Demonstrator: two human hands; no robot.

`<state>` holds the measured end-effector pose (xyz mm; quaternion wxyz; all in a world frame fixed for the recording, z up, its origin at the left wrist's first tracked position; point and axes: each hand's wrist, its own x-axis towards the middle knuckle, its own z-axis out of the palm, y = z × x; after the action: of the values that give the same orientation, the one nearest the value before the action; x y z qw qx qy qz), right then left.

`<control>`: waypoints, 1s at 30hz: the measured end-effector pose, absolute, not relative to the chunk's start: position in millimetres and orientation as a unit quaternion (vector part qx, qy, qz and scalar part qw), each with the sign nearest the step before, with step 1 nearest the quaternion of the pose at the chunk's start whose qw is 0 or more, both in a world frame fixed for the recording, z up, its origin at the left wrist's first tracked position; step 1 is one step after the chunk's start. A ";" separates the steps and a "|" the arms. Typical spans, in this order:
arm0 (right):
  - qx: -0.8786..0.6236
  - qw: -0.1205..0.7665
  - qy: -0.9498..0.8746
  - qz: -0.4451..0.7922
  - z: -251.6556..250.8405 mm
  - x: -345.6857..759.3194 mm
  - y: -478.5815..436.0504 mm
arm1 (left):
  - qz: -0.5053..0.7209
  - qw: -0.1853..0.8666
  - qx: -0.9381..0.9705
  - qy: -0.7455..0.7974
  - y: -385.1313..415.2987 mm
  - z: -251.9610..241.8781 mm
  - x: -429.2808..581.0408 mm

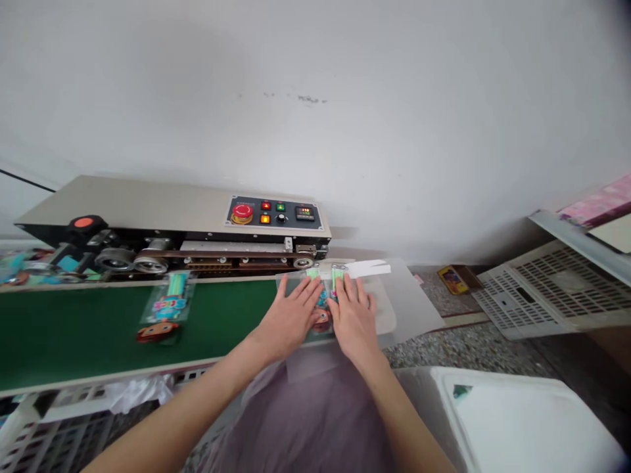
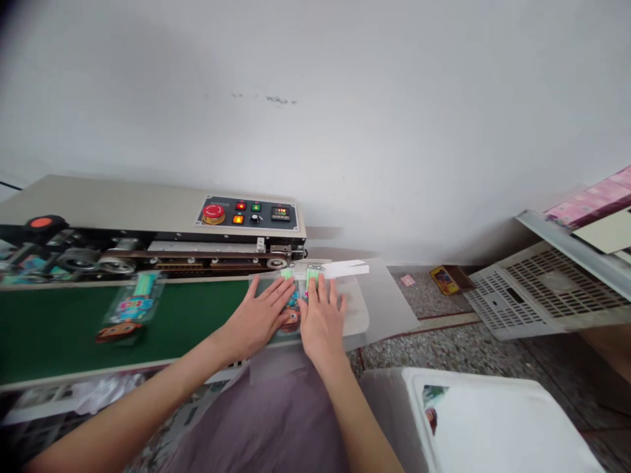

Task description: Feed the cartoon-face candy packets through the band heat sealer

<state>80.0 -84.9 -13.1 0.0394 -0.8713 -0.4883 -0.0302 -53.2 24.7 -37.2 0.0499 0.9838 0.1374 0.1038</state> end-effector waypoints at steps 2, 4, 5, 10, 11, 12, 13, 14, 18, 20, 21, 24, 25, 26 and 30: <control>-0.872 0.044 -0.487 -0.022 -13.4 71.4 -78.8 | 0.097 0.046 0.986 0.131 34.7 -34.5 -68.3; -0.871 0.056 -0.488 -0.010 -11.1 64.3 -73.5 | 0.078 0.041 0.986 0.143 42.6 -26.6 -81.7; -0.870 0.069 -0.489 -0.006 -9.1 62.6 -71.9 | 0.068 0.037 0.984 0.160 44.6 -21.0 -85.8; -0.846 0.191 -0.498 -0.009 -1.8 84.0 -80.3 | 0.075 0.045 0.980 0.179 27.6 2.5 -64.2; -0.843 0.206 -0.496 -0.012 -2.4 92.0 -84.0 | 0.079 0.057 0.984 0.150 21.2 2.0 -53.7; -0.845 0.211 -0.492 -0.012 -3.9 99.6 -87.6 | 0.081 0.070 0.987 0.119 15.6 -0.8 -43.4; -0.849 0.206 -0.486 -0.010 -6.1 106.1 -90.8 | 0.086 0.078 0.988 0.106 11.2 -5.4 -34.6; -0.854 0.194 -0.482 -0.007 -8.7 111.1 -93.4 | 0.091 0.081 0.987 0.104 8.6 -11.1 -28.2; -0.862 0.149 -0.484 0.000 -17.6 114.6 -97.0 | 0.092 0.082 0.985 0.123 17.0 -27.4 -33.0; -0.857 0.146 -0.494 -0.001 -19.3 109.7 -94.9 | 0.066 0.091 0.987 0.117 28.1 -25.0 -47.7; -0.854 0.146 -0.500 0.000 -19.5 106.4 -93.0 | 0.048 0.097 0.988 0.112 33.8 -21.5 -55.8; -0.847 0.145 -0.511 0.003 -19.1 93.9 -84.6 | 0.001 0.101 0.986 0.130 46.7 -8.7 -79.0; -0.849 0.143 -0.509 0.002 -18.8 89.4 -81.5 | -0.004 0.094 0.985 0.147 49.0 -5.2 -86.6; -0.850 0.141 -0.507 0.000 -18.3 84.9 -78.6 | -0.001 0.084 0.982 0.168 50.1 -2.4 -94.5; -0.852 0.138 -0.505 0.001 -16.0 71.6 -71.1 | 0.054 0.057 0.972 0.223 45.6 2.6 -128.8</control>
<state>71.6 -71.1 -16.0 0.1381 -0.8519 -0.5052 0.0006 -128.8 45.6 2.6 0.0568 0.9717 0.2232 0.0535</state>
